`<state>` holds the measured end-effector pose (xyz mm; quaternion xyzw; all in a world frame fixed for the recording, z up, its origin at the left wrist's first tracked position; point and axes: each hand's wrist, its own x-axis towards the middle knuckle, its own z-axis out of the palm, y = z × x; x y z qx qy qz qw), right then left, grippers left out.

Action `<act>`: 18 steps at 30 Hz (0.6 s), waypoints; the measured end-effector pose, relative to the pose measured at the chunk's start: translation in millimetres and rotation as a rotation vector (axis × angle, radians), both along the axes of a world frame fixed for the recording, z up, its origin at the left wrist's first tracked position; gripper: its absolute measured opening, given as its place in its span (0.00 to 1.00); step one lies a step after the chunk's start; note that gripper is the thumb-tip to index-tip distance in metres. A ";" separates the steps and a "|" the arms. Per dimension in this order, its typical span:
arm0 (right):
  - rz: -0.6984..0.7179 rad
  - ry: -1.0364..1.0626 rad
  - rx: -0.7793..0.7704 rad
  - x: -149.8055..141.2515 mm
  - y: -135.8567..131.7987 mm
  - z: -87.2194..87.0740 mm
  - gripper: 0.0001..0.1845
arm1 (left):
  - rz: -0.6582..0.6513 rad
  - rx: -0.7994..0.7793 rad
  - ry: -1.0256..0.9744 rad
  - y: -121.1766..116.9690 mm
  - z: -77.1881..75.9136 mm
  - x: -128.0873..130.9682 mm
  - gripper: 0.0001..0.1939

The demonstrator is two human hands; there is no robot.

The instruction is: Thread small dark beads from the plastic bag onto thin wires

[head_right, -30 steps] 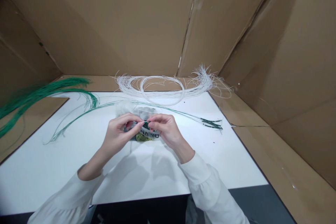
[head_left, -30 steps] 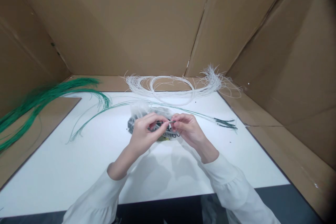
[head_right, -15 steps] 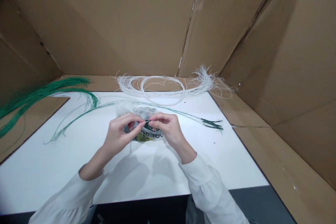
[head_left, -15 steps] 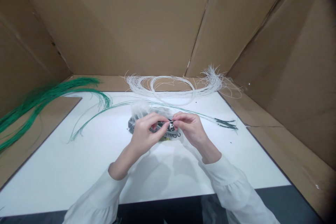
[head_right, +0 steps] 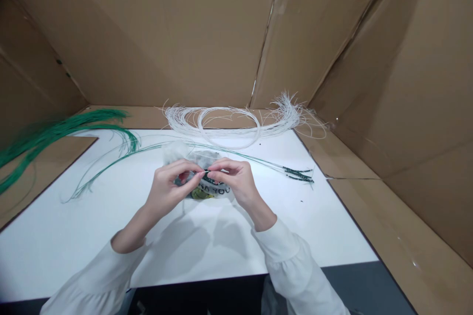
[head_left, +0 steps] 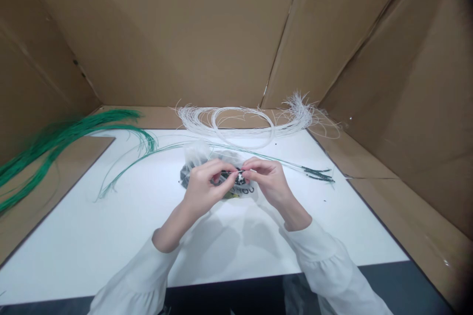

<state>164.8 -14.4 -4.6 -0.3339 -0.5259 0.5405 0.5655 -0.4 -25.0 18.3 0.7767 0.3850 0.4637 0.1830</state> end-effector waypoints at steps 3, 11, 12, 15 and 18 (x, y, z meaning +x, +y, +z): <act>0.008 -0.007 0.016 0.2 -0.1 -0.1 0.05 | 0.004 0.005 0.000 0.0 0.0 -0.6 0.04; -0.005 -0.015 0.014 -0.2 0.2 -0.5 0.05 | -0.004 0.027 -0.010 0.0 -0.2 -0.2 0.04; -0.007 -0.014 0.007 -0.2 0.1 -0.3 0.05 | -0.005 0.026 -0.008 0.1 -0.2 0.0 0.04; -0.007 -0.016 0.004 -0.3 -0.2 0.3 0.05 | -0.005 0.023 0.000 0.1 0.0 0.1 0.04; -0.008 -0.028 0.019 -0.2 -0.3 0.5 0.05 | -0.009 0.027 0.006 -0.2 0.5 0.1 0.05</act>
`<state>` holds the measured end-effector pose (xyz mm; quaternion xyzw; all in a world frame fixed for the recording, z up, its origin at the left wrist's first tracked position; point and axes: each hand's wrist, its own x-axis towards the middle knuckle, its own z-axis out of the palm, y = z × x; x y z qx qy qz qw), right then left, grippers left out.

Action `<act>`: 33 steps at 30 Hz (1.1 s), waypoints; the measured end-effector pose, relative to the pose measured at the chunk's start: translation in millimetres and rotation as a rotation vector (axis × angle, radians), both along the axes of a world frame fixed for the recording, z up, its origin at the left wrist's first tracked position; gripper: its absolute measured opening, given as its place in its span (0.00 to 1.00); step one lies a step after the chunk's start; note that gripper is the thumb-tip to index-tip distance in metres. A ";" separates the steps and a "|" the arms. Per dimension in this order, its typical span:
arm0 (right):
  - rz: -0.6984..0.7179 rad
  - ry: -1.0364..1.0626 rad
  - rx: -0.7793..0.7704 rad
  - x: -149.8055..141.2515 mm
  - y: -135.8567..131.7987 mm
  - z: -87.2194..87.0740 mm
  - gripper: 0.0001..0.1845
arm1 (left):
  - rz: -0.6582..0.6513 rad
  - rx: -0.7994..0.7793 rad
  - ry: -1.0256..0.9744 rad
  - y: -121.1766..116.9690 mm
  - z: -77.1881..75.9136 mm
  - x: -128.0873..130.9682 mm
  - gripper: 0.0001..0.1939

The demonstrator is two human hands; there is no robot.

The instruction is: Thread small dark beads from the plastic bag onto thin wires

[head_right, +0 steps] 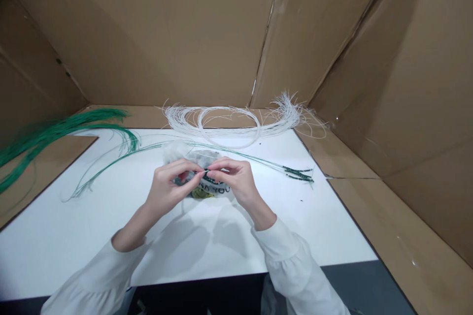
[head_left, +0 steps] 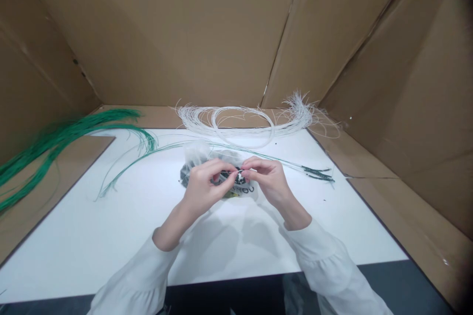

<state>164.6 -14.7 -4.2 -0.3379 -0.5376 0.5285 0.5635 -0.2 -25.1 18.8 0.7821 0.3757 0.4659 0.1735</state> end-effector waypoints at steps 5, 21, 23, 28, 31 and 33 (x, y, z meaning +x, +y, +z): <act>-0.023 -0.059 0.040 0.2 -0.4 0.6 0.05 | 0.005 0.003 0.013 0.2 0.5 0.0 0.06; -0.090 -0.200 0.087 0.6 -0.8 4.0 0.04 | -0.079 -0.035 0.068 3.8 -2.4 -0.7 0.09; -0.066 -0.201 0.088 1.5 -1.0 5.5 0.03 | -0.070 -0.049 0.050 5.2 -3.3 -1.9 0.07; -0.003 -0.169 0.032 1.4 -0.8 9.2 0.03 | -0.020 -0.077 0.050 6.8 -2.8 -3.3 0.03; -0.011 -0.156 -0.005 0.3 -0.5 9.8 0.03 | 0.016 -0.082 0.049 6.4 -2.0 -2.6 0.02; -0.024 -0.164 -0.007 0.0 -0.5 9.1 0.04 | 0.014 -0.103 0.052 6.1 -2.4 -1.9 0.03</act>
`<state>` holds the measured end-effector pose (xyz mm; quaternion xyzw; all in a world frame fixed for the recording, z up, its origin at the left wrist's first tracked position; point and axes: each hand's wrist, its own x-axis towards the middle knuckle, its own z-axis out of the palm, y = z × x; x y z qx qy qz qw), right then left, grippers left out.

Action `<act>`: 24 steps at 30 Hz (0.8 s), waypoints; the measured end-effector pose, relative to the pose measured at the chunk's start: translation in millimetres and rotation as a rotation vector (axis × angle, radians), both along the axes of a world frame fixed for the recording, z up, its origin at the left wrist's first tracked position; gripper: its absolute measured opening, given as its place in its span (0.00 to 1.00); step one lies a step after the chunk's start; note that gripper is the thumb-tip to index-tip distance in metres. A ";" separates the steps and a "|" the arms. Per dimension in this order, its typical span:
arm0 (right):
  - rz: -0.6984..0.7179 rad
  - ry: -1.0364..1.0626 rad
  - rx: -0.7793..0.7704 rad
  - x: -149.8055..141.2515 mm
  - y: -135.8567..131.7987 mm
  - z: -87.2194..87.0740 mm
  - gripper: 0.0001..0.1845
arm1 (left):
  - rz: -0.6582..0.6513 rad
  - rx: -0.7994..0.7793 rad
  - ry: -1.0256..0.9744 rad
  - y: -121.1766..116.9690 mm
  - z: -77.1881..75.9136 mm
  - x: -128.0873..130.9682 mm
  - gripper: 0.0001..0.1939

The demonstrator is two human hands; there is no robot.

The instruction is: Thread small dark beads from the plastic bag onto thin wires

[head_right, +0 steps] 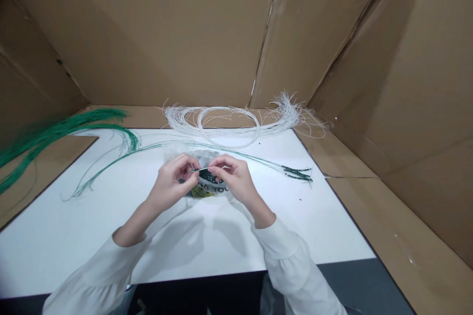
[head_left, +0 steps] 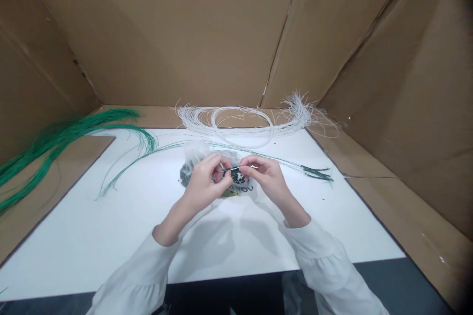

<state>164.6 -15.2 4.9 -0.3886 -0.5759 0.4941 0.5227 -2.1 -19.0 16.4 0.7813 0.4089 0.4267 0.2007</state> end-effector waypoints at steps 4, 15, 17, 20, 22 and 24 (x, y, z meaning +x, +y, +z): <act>-0.037 -0.032 0.043 1.0 0.5 -2.6 0.05 | -0.036 -0.030 -0.003 0.6 -2.4 0.2 0.04; -0.284 -0.994 0.399 11.2 11.7 -20.3 0.07 | 0.083 -0.123 -0.122 6.2 -7.4 -3.0 0.07; -0.270 -1.160 0.416 11.1 14.2 -29.5 0.07 | 0.087 -0.156 -0.155 7.5 -8.8 -2.6 0.07; -0.279 -1.287 0.448 10.5 17.5 -39.7 0.09 | 0.094 -0.185 -0.190 8.9 -9.7 -1.8 0.08; -0.280 -1.326 0.456 10.1 18.9 -42.3 0.09 | 0.096 -0.192 -0.199 9.3 -9.5 -1.4 0.08; -0.275 -1.347 0.454 9.5 19.4 -42.2 0.09 | 0.096 -0.196 -0.200 9.5 -9.1 -1.1 0.08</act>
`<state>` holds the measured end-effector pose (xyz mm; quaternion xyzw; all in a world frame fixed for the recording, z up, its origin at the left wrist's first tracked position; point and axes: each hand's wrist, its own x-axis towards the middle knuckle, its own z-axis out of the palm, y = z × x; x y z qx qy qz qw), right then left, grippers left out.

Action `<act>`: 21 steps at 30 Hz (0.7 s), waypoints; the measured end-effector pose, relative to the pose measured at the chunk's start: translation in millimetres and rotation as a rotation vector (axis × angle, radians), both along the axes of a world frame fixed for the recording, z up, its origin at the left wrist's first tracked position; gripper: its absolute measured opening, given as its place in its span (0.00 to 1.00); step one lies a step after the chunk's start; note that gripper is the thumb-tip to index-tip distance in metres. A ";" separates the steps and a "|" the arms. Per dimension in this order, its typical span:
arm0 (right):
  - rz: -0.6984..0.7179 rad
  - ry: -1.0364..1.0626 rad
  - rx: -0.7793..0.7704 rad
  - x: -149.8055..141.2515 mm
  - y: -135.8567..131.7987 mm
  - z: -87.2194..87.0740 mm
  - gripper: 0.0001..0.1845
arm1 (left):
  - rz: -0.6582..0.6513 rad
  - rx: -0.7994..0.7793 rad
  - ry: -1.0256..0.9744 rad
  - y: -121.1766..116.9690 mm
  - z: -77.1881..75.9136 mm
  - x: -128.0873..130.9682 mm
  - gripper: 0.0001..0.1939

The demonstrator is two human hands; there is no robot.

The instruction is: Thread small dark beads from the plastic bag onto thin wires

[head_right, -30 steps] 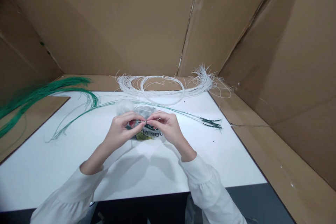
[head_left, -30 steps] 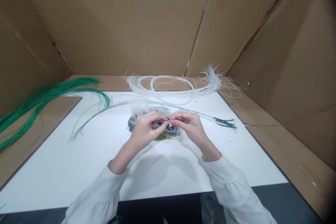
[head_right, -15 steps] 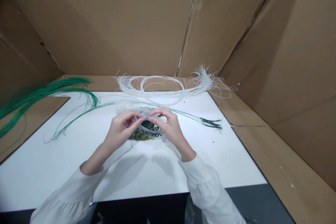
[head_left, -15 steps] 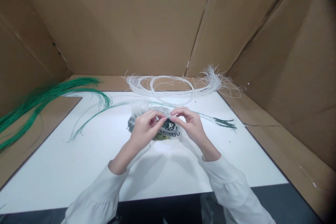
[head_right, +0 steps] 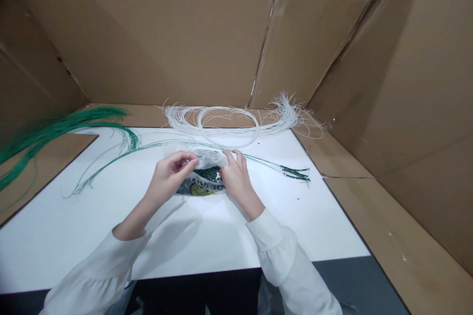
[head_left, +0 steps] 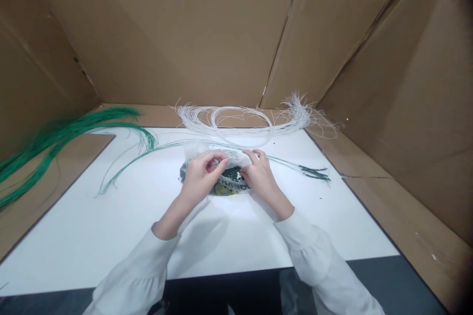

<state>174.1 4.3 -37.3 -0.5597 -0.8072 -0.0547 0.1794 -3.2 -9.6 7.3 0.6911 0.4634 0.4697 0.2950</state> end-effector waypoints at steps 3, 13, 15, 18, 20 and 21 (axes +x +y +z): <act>0.013 -0.035 0.009 -1.6 -0.9 1.6 0.09 | 0.002 -0.007 0.003 0.3 0.4 0.2 0.08; 0.060 -0.104 0.049 -6.2 0.8 -1.4 0.08 | 0.027 -0.047 0.010 0.3 -0.5 -0.4 0.09; 0.068 -0.099 0.053 -5.6 1.4 -1.6 0.08 | 0.029 -0.050 0.007 0.2 -0.4 -0.8 0.09; 0.084 -0.079 0.075 -4.5 2.1 -2.6 0.08 | 0.031 -0.051 0.000 0.2 -0.2 -1.1 0.09; 0.092 -0.055 0.097 -3.8 2.6 -3.0 0.08 | 0.032 -0.051 0.005 0.3 -0.1 -1.0 0.09; 0.098 -0.040 0.110 -3.5 2.8 -2.8 0.08 | 0.032 -0.050 0.009 0.5 -0.2 -1.0 0.09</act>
